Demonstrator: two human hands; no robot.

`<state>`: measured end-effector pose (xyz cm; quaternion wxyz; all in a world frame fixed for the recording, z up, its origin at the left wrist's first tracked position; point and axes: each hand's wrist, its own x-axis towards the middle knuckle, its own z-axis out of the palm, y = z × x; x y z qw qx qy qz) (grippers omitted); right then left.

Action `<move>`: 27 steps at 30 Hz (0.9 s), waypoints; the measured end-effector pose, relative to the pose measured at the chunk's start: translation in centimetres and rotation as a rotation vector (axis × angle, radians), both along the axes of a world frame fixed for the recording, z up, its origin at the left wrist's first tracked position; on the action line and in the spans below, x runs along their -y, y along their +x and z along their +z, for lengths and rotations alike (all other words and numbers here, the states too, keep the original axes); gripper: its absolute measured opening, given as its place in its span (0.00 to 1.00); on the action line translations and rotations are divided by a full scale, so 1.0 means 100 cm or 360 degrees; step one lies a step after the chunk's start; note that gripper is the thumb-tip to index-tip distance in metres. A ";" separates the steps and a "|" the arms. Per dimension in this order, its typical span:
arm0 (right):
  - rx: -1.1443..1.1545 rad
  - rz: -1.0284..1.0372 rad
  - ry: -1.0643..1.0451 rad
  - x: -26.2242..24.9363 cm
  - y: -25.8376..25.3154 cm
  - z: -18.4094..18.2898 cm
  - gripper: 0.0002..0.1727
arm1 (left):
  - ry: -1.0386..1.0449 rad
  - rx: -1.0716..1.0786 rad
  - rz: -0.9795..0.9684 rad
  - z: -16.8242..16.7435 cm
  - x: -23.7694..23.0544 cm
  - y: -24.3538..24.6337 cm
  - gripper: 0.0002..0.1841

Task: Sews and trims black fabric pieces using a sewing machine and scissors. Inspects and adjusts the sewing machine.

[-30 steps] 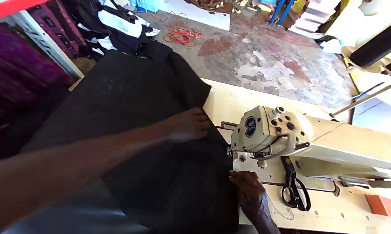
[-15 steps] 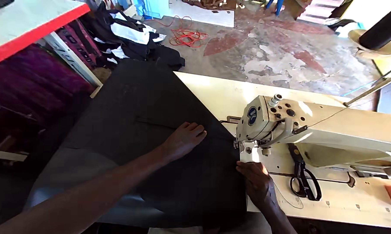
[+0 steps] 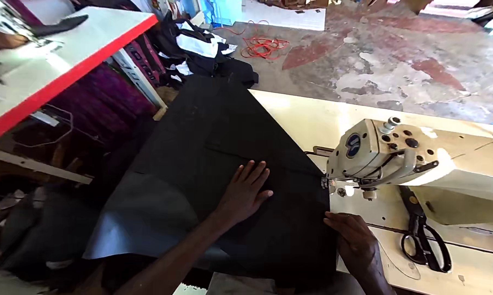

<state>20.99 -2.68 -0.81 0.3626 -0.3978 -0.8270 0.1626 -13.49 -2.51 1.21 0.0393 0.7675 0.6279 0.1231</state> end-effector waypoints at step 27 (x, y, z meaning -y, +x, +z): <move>-0.0133 0.0028 -0.0043 0.051 0.011 -0.016 0.21 | 0.0082 0.0044 0.0919 0.014 -0.045 -0.151 0.28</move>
